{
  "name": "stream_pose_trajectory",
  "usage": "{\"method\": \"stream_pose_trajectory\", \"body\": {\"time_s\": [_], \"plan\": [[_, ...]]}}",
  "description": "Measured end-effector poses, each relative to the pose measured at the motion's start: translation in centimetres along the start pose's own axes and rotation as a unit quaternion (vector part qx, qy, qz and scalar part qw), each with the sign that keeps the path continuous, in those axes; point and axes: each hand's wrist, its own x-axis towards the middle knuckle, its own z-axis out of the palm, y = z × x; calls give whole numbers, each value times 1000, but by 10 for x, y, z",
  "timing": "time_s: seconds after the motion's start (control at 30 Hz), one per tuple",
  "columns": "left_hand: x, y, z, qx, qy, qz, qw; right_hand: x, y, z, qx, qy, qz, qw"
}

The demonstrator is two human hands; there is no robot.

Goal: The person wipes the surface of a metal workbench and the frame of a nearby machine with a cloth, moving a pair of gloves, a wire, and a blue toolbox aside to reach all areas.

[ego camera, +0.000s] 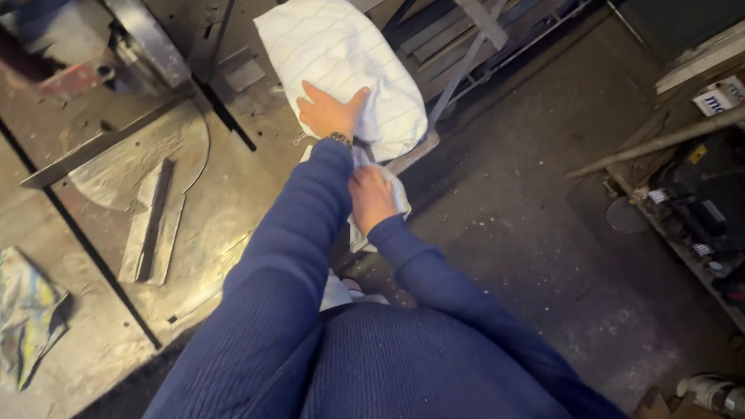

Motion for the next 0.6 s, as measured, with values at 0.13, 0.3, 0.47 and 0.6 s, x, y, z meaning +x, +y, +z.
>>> {"method": "stream_pose_trajectory", "body": {"time_s": [0.13, 0.3, 0.47, 0.6], "plan": [[5, 15, 6, 34, 22, -70, 997, -8, 15, 9, 100, -8, 45, 994], [52, -22, 57, -140, 15, -93, 986, -8, 16, 16, 80, -4, 47, 996], [24, -2, 16, -386, -53, -189, 901, -2, 11, -2, -19, 4, -52, 998], [-22, -64, -93, -554, -119, -129, 814, -50, 100, 135, -12, -139, -23, 990]]}}
